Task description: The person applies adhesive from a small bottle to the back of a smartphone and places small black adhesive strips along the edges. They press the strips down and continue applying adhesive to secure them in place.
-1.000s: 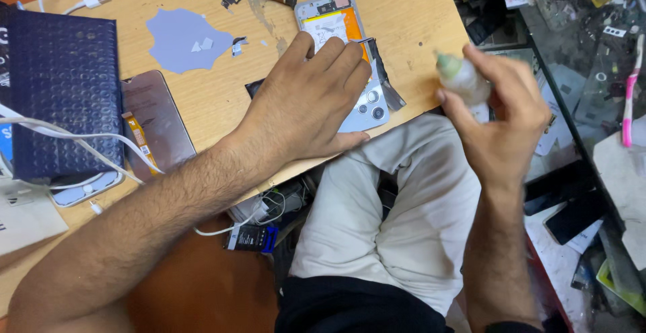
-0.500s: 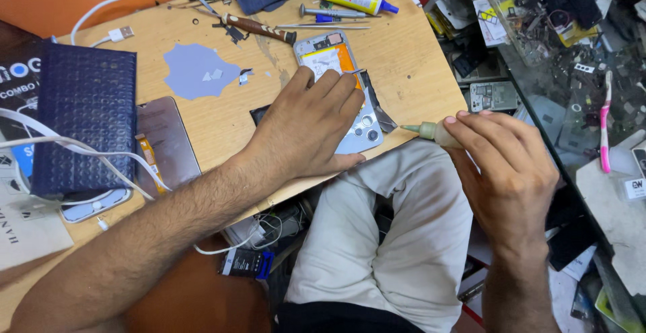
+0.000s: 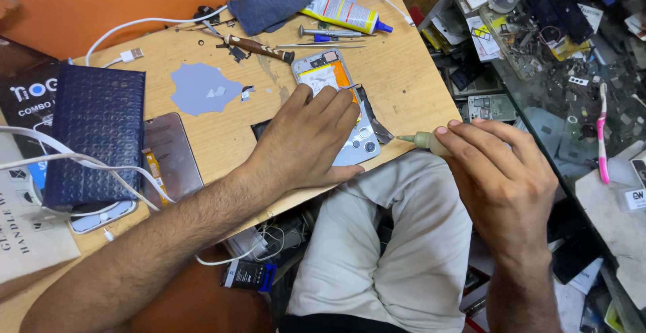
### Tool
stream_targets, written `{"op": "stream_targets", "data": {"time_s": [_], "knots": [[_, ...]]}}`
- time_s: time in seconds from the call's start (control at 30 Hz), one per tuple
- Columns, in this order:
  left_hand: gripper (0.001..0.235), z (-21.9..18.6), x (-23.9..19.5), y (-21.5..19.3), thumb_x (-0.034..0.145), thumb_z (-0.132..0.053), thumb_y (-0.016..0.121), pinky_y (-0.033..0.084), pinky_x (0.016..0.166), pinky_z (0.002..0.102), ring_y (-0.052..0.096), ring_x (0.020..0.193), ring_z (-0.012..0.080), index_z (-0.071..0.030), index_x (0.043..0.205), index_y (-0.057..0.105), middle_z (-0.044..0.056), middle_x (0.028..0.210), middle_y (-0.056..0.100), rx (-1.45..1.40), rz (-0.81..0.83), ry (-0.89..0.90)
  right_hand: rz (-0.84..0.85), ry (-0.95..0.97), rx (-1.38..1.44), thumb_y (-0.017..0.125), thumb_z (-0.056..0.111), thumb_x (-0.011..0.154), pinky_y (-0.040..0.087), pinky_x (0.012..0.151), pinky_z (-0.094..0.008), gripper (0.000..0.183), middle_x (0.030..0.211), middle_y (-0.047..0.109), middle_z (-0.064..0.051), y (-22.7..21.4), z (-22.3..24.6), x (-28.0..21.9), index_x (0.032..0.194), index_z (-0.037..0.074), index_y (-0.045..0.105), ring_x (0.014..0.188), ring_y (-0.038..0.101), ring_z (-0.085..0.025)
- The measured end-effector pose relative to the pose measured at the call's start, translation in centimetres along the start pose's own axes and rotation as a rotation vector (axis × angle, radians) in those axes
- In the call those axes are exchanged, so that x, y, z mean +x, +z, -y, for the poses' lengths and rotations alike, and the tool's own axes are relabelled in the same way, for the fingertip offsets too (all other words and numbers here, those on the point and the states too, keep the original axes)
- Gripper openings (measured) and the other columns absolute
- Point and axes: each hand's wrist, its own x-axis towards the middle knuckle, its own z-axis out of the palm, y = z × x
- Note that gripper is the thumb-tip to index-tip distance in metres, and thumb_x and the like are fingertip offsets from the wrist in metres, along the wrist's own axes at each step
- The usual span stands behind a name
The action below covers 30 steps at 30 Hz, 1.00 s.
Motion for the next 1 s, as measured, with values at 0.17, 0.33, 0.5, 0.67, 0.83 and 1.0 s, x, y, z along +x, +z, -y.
{"op": "stream_targets", "data": {"time_s": [0.17, 0.33, 0.5, 0.67, 0.83, 1.0], "knots": [[0.084, 0.0, 0.1, -0.1, 0.067, -0.067, 0.077, 0.044, 0.082, 0.042, 0.056, 0.098, 0.0258, 0.004, 0.109, 0.064, 0.013, 0.107, 0.058, 0.034, -0.021, 0.016, -0.009, 0.001, 0.011, 0.087, 0.003, 0.078, 0.057, 0.086, -0.035, 0.029, 0.105, 0.075, -0.005, 0.1, -0.1, -0.3, 0.105, 0.007, 0.079, 0.102, 0.068, -0.025], [0.087, 0.2, 0.0, -0.6, 0.068, -0.071, 0.076, 0.043, 0.085, 0.044, 0.056, 0.098, 0.0277, 0.004, 0.11, 0.064, 0.013, 0.106, 0.058, -0.009, 0.023, 0.024, -0.02, 0.03, 0.012, 0.088, 0.004, 0.081, 0.057, 0.089, -0.035, 0.027, 0.106, 0.075, -0.003, 0.0, 0.1, -0.8, 0.106, 0.007, 0.078, 0.103, 0.068, -0.024], [0.087, 0.7, 0.1, -1.5, 0.065, -0.072, 0.077, 0.043, 0.088, 0.045, 0.057, 0.101, 0.0287, 0.002, 0.109, 0.063, 0.013, 0.104, 0.059, -0.02, 0.105, 0.042, -0.024, 0.044, 0.026, 0.089, 0.005, 0.078, 0.056, 0.086, -0.035, 0.028, 0.104, 0.075, -0.004, 0.1, -0.1, -0.9, 0.104, 0.006, 0.078, 0.101, 0.068, -0.024], [0.088, 0.6, 0.2, -1.6, 0.064, -0.071, 0.078, 0.043, 0.089, 0.045, 0.057, 0.102, 0.0287, 0.002, 0.11, 0.063, 0.013, 0.104, 0.059, -0.025, 0.106, 0.043, -0.027, 0.037, 0.047, 0.089, 0.007, 0.079, 0.056, 0.085, -0.035, 0.027, 0.104, 0.075, -0.004, 0.2, 0.0, -0.8, 0.104, 0.006, 0.079, 0.101, 0.068, -0.024], [0.089, 0.6, 0.1, -1.5, 0.064, -0.071, 0.079, 0.043, 0.091, 0.045, 0.057, 0.103, 0.0283, 0.003, 0.111, 0.062, 0.012, 0.104, 0.059, -0.01, 0.106, 0.041, -0.031, 0.034, 0.018, 0.09, 0.009, 0.079, 0.056, 0.084, -0.035, 0.026, 0.102, 0.075, -0.003, 0.3, 0.2, -1.0, 0.102, 0.007, 0.079, 0.099, 0.068, -0.023], [0.091, 0.5, 0.1, -1.4, 0.064, -0.071, 0.079, 0.043, 0.091, 0.045, 0.057, 0.102, 0.0281, 0.003, 0.113, 0.062, 0.012, 0.104, 0.059, 0.011, 0.117, 0.036, -0.031, 0.057, 0.024, 0.09, 0.008, 0.081, 0.056, 0.086, -0.034, 0.026, 0.104, 0.075, -0.003, 0.1, 0.5, -1.5, 0.104, 0.008, 0.079, 0.1, 0.068, -0.023]]}}
